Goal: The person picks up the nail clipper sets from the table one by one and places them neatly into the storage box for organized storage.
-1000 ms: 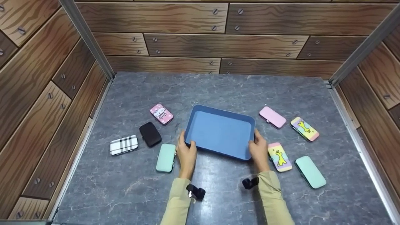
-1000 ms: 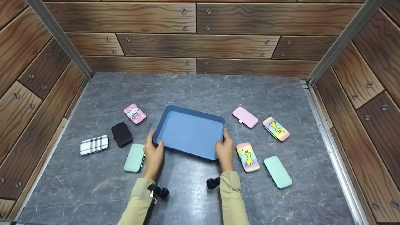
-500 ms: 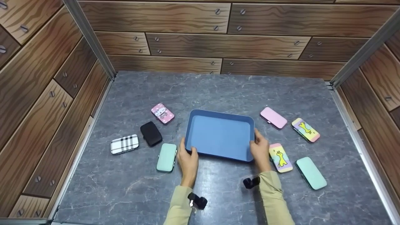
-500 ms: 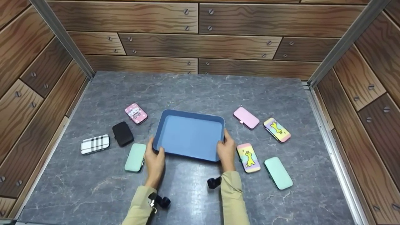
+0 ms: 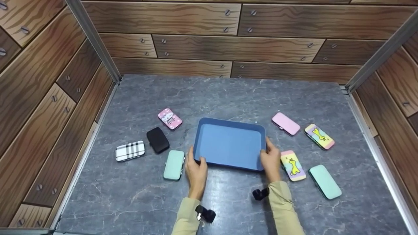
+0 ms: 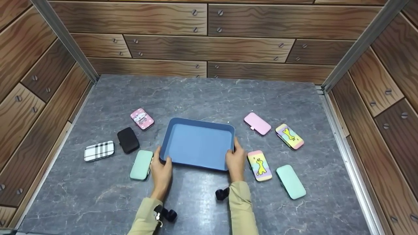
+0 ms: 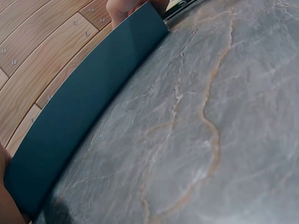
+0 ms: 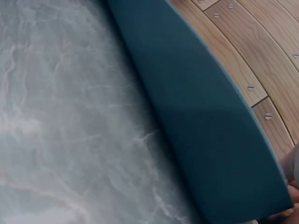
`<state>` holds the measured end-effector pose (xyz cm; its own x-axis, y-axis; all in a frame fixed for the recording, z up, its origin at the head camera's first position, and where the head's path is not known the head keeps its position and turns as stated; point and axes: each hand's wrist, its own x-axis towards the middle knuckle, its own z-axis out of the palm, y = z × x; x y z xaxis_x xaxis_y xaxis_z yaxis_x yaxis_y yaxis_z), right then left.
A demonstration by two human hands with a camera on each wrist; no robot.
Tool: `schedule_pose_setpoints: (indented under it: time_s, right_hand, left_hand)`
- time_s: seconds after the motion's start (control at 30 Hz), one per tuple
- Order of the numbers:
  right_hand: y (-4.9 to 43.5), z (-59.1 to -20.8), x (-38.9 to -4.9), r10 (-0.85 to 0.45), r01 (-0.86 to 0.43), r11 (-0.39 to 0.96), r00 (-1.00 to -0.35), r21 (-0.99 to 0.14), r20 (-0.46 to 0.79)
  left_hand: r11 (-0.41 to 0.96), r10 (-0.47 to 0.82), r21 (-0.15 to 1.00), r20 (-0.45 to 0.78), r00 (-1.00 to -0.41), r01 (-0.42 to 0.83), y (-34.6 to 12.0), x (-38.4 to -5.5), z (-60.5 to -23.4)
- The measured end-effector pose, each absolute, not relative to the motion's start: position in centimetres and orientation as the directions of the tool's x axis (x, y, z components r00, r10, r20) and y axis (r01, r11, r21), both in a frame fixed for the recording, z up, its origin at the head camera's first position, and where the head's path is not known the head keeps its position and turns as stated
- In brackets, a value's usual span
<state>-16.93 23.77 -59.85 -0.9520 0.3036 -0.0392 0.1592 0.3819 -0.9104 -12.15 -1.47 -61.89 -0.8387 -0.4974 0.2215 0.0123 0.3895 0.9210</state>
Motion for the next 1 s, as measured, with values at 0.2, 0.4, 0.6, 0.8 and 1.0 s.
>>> schedule_pose_setpoints:
  time_s: [0.2,0.4,0.6,0.8,1.0]
  right_hand:
    - [23.6,-60.4,-16.9,0.304,0.133,0.424,-0.953,-0.896,0.003]
    - [23.6,-60.6,-16.9,0.294,0.113,0.435,-0.955,-0.893,0.023]
    - [23.7,-60.4,-16.9,0.282,0.136,0.465,-0.959,-0.875,0.000]
    - [23.7,-60.2,-16.9,0.272,0.144,0.480,-0.962,-0.866,-0.009]
    - [23.8,-60.4,-16.9,0.267,0.150,0.482,-0.963,-0.863,-0.018]
  left_hand:
    - [0.411,-0.500,0.912,0.226,-0.836,0.001,-1.3,-11.8,-62.0]
    - [0.424,-0.478,0.906,0.221,-0.850,-0.004,-1.1,-11.1,-62.1]
    - [0.437,-0.459,0.899,0.231,-0.858,0.008,-1.4,-11.0,-62.0]
    - [0.416,-0.420,0.909,0.210,-0.883,0.018,-2.5,-12.4,-61.5]
    - [0.327,-0.345,0.944,0.082,-0.935,-0.038,-3.7,-15.1,-60.8]
